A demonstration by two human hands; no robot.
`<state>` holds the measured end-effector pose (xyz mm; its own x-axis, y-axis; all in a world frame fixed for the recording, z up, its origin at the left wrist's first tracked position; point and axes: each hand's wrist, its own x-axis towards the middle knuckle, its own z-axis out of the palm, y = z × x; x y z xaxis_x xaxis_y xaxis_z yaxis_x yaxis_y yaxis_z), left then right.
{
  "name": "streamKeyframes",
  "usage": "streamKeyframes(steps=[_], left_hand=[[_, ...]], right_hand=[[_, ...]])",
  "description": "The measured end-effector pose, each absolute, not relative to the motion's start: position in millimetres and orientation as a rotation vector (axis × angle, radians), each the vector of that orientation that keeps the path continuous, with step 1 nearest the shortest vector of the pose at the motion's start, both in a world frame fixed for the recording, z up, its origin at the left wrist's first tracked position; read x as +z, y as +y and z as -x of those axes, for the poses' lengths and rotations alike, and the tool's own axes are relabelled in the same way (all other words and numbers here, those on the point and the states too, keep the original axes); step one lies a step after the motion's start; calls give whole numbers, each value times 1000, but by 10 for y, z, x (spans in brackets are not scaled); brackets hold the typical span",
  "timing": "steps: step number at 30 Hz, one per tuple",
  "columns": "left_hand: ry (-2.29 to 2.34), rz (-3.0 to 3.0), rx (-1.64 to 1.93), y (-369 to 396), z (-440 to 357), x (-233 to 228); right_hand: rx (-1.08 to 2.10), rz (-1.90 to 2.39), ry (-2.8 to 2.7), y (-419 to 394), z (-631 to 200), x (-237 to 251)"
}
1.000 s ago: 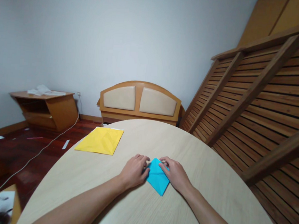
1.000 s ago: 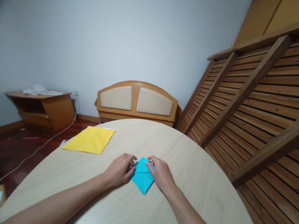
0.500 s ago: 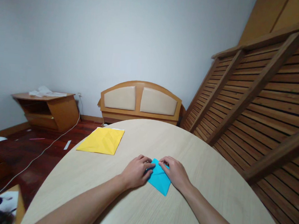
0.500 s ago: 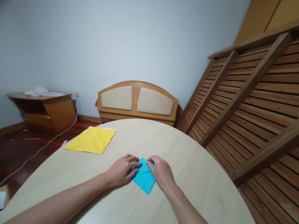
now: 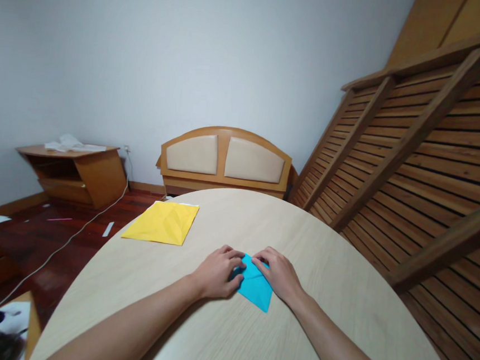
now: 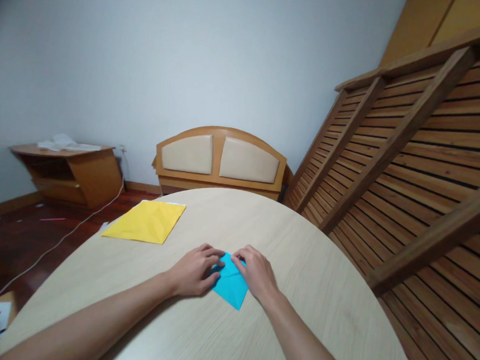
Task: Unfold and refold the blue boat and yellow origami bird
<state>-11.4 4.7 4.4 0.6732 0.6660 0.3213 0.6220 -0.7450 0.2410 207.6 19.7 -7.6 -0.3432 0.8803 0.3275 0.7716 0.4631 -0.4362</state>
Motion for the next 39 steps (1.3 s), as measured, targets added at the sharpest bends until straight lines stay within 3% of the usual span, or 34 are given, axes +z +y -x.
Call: streamKeyframes(steps=[10, 16, 27, 39], left_hand=[[1033, -2865, 467, 43, 114, 36], [1078, -2846, 475, 31, 113, 21], [1197, -2783, 492, 61, 139, -28], [1107, -2797, 501, 79, 174, -32]], right_hand=[[277, 1376, -2220, 210, -2089, -76], [102, 1285, -2486, -103, -2127, 63], [588, 1569, -2650, -351, -2039, 167], [446, 1746, -2508, -248, -2177, 106]])
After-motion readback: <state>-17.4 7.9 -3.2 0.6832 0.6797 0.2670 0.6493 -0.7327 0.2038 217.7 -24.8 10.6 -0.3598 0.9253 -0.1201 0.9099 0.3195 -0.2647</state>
